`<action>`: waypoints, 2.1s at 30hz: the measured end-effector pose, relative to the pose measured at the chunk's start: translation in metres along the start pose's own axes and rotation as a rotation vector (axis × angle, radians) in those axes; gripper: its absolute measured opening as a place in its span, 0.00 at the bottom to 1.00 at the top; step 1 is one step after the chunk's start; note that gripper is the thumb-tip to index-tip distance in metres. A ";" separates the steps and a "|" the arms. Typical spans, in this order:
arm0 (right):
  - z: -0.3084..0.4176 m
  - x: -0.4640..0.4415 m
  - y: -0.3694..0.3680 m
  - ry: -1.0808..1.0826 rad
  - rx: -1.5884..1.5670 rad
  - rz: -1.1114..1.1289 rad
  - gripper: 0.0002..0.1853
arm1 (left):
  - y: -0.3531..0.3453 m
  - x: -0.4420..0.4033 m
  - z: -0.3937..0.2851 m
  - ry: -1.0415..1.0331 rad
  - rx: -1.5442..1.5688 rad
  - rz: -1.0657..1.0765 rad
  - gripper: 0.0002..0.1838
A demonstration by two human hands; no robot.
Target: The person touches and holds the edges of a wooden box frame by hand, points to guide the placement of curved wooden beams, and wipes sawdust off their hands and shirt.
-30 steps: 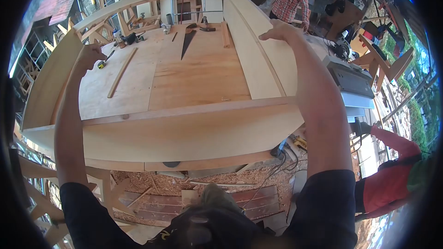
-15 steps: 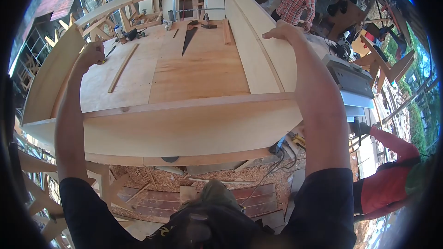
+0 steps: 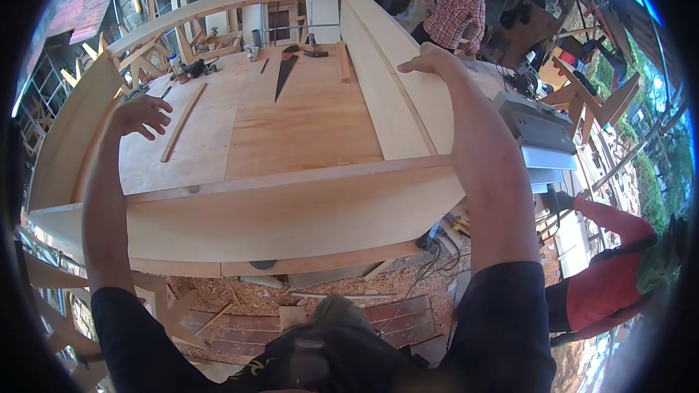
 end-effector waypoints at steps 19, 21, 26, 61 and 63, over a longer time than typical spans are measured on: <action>-0.002 -0.003 0.001 -0.008 0.054 -0.026 0.52 | 0.000 -0.002 -0.005 0.013 0.008 -0.019 0.32; -0.003 -0.004 0.001 -0.033 0.052 -0.010 0.52 | 0.000 -0.002 -0.005 0.016 0.010 -0.022 0.32; -0.002 -0.003 0.001 -0.030 0.027 -0.004 0.52 | 0.001 0.000 -0.006 0.014 0.026 -0.013 0.34; -0.006 -0.003 -0.001 -0.042 -0.110 0.023 0.51 | -0.001 0.001 -0.005 0.025 0.012 0.009 0.35; -0.006 -0.003 0.000 -0.039 -0.079 0.006 0.51 | -0.003 0.001 -0.008 0.023 0.013 0.012 0.35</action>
Point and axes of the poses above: each hand's wrist, its own x-axis away from the middle knuckle, its own y-axis out of the back of the hand, z = x × y, the point moved 5 cm from there along -x, towards the middle knuckle, and after that the axes turned 1 degree about x, right-handed, at the moved point
